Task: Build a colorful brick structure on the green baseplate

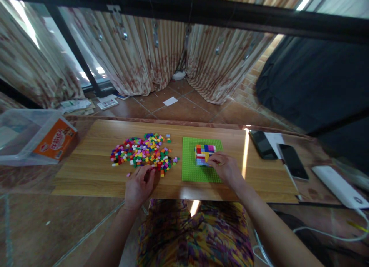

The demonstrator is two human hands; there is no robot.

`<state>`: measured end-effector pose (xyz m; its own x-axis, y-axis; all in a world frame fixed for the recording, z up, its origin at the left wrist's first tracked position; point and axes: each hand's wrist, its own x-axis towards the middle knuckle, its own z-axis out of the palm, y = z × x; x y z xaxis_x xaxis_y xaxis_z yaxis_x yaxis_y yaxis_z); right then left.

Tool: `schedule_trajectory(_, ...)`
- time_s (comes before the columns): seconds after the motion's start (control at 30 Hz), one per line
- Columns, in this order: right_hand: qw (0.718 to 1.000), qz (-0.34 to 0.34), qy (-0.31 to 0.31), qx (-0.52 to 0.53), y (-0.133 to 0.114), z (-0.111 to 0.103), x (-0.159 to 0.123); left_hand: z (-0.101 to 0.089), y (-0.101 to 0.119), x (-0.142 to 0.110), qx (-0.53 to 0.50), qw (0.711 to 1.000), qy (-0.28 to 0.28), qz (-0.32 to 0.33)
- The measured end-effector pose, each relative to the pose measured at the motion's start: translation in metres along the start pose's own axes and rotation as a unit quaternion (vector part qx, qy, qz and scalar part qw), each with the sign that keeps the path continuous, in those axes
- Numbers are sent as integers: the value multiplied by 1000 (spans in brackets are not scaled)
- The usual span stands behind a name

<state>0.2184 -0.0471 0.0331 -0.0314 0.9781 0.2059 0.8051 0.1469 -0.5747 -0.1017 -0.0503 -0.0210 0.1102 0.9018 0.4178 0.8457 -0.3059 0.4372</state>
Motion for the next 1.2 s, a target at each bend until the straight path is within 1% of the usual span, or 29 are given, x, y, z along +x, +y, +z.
schedule_trajectory(0.1, 1000, -2, 0, -2, 0, 2, 1, -1, 0, 0, -10, 1000, 1, 3)
schedule_trajectory(0.2, 1000, 4, 2, 30, 2, 3, -1, -3, 1, 1, -21, 1000, 3, 6)
schedule_trajectory(0.27, 997, 14, 27, 69, 3, 2, -5, -3, 2, 1, -22, 1000, 5, 9)
schedule_trajectory(0.3, 994, 26, 57, 95, 4, 1, -7, -3, 2, 2, -21, 1000, 6, 11)
schedule_trajectory(0.33, 986, 45, 102, 123, 3, -1, -9, -3, 2, 2, -19, 1000, 5, 12)
schedule_trajectory(0.37, 973, 71, 155, 154, 2, -3, -10, -3, 2, 1, -17, 1000, 4, 12)
schedule_trajectory(0.43, 934, 129, 259, 208, -1, -8, -13, -3, 2, 1, -15, 1000, 2, 10)
schedule_trajectory(0.47, 915, 153, 296, 228, -3, -11, -14, -3, 1, 1, -15, 1000, 1, 10)
schedule_trajectory(0.5, 899, 170, 320, 245, -5, -14, -14, -2, 1, 1, -16, 1000, 2, 11)
schedule_trajectory(0.53, 890, 179, 331, 257, -6, -15, -15, -2, 1, 1, -19, 1000, 2, 13)
schedule_trajectory(0.6, 885, 185, 325, 277, -7, -16, -16, -3, 1, 1, -24, 1000, 2, 17)
schedule_trajectory(0.7, 888, 187, 299, 297, -8, -12, -17, -3, 1, 1, -24, 1000, 1, 15)
schedule_trajectory(0.77, 888, 184, 298, 298, -12, -8, -16, -3, 2, 1, -26, 1000, -2, 12)
schedule_trajectory(0.83, 889, 174, 302, 297, -20, -2, -12, -4, 3, 1, -23, 1000, -6, 6)
schedule_trajectory(0.9, 899, 155, 283, 296, -34, 4, -5, -5, 4, 0, -18, 1000, -15, -1)
schedule_trajectory(0.97, 927, 116, 230, 274, -49, 14, 4, -6, 5, 0, -17, 1000, -24, -6)
schedule_trajectory(1.07, 968, 28, 129, 215, -69, 34, 23, -7, 6, -1, -21, 999, -32, -9)
schedule_trajectory(1.13, 981, -23, 74, 180, -78, 51, 39, -7, 7, -1, -27, 999, -33, -10)
schedule_trajectory(1.2, 989, -54, 33, 136, -83, 70, 58, -7, 7, -2, -29, 999, -34, -10)
